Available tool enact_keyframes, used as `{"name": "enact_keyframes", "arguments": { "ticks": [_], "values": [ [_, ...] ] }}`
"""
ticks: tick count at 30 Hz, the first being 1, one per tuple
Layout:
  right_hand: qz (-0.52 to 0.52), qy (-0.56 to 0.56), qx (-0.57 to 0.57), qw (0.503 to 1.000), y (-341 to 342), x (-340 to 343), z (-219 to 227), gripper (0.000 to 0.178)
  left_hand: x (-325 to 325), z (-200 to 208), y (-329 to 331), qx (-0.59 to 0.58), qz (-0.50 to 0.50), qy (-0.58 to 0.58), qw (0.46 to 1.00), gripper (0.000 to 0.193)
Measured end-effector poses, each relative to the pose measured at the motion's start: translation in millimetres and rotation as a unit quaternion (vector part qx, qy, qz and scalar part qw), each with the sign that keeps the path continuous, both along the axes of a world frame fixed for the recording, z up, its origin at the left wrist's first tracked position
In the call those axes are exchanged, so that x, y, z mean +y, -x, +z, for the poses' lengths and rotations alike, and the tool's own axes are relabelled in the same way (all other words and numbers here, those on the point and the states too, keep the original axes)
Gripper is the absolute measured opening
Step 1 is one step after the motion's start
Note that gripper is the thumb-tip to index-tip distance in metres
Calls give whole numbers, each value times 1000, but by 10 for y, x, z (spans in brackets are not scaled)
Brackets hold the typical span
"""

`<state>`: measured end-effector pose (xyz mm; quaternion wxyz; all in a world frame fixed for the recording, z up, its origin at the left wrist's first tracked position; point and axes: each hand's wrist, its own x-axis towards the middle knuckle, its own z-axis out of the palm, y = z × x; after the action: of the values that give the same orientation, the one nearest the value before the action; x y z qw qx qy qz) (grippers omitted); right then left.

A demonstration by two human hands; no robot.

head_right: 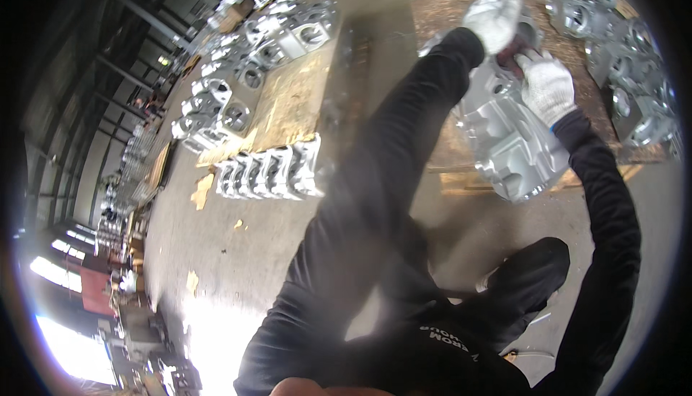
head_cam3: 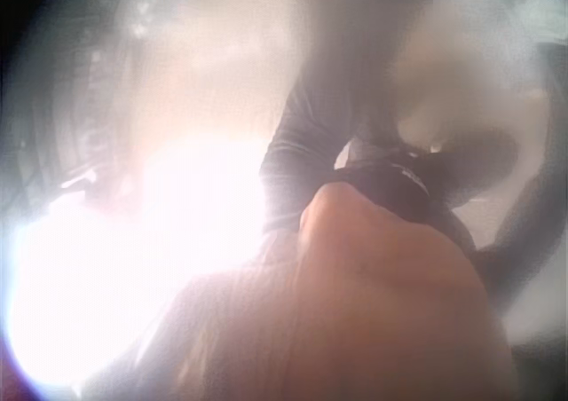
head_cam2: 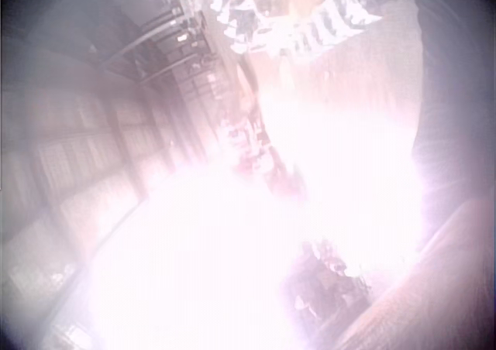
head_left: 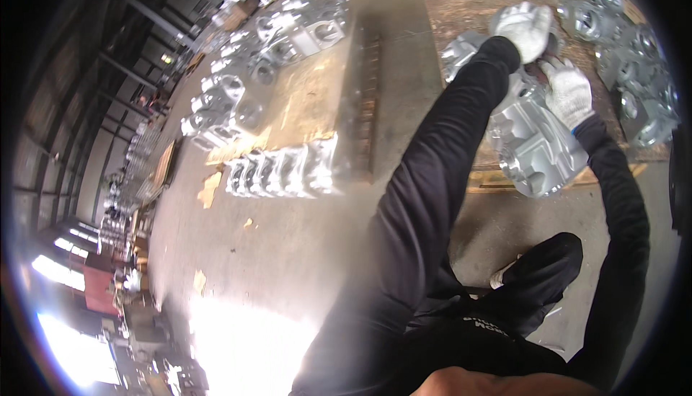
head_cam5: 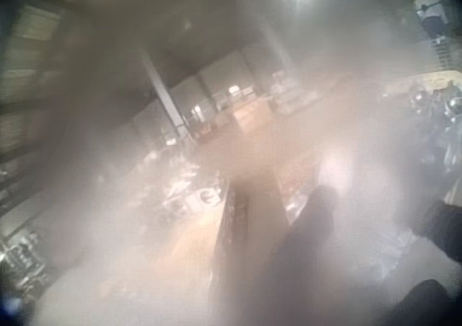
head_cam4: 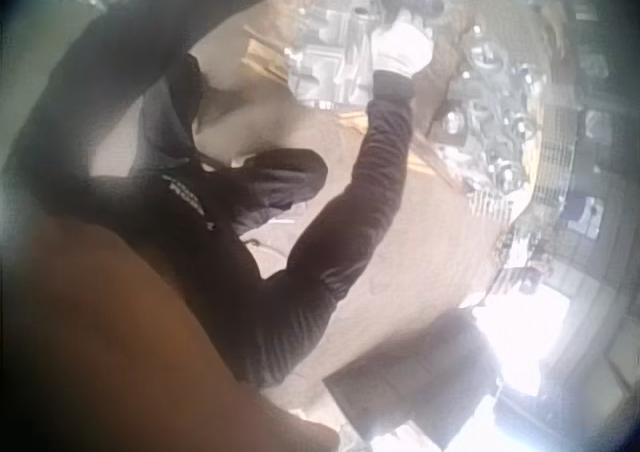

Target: The person uses a wire brush and a sanding block to deburr and smooth a metal casting on a wooden workbench. They rotate the part to treat different surfaces, then place it on a pallet with other finished parts.

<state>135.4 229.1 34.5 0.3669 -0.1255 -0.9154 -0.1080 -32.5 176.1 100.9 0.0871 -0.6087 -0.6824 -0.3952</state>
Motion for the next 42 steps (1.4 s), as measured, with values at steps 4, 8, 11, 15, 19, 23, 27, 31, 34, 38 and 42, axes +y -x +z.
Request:
{"name": "enact_keyframes", "arguments": {
  "ticks": [4,8,11,15,19,23,27,31,34,38,42],
  "values": [
    [193,553,125,801,100,32,123,20,-161,110,-109,-11,-1,13,1000,68],
    [343,856,199,330,42,74,350,11,-235,152,-149,-29,-4,12,1000,68],
    [307,799,291,427,55,-28,220,15,-132,97,-74,37,21,51,998,64],
    [271,509,30,817,-59,-112,77,36,51,-30,105,56,48,60,996,76],
    [-75,-80,-85,990,-411,64,429,40,92,-74,203,-73,-74,23,994,73],
    [58,401,-6,914,-399,-90,381,28,-17,-17,162,-111,-75,32,990,71],
    [243,512,172,806,-13,93,187,11,-75,3,120,-148,-110,-3,983,67],
    [227,862,331,310,244,-18,230,32,-69,17,143,-228,-162,19,960,66],
    [217,754,186,591,84,-235,344,33,-92,58,156,-204,-113,35,972,65],
    [126,329,-101,930,-506,55,388,40,-171,50,31,-296,-143,54,943,57],
    [-63,288,-101,950,-770,504,280,36,-168,64,-121,16,-85,-19,996,29]
  ]
}}
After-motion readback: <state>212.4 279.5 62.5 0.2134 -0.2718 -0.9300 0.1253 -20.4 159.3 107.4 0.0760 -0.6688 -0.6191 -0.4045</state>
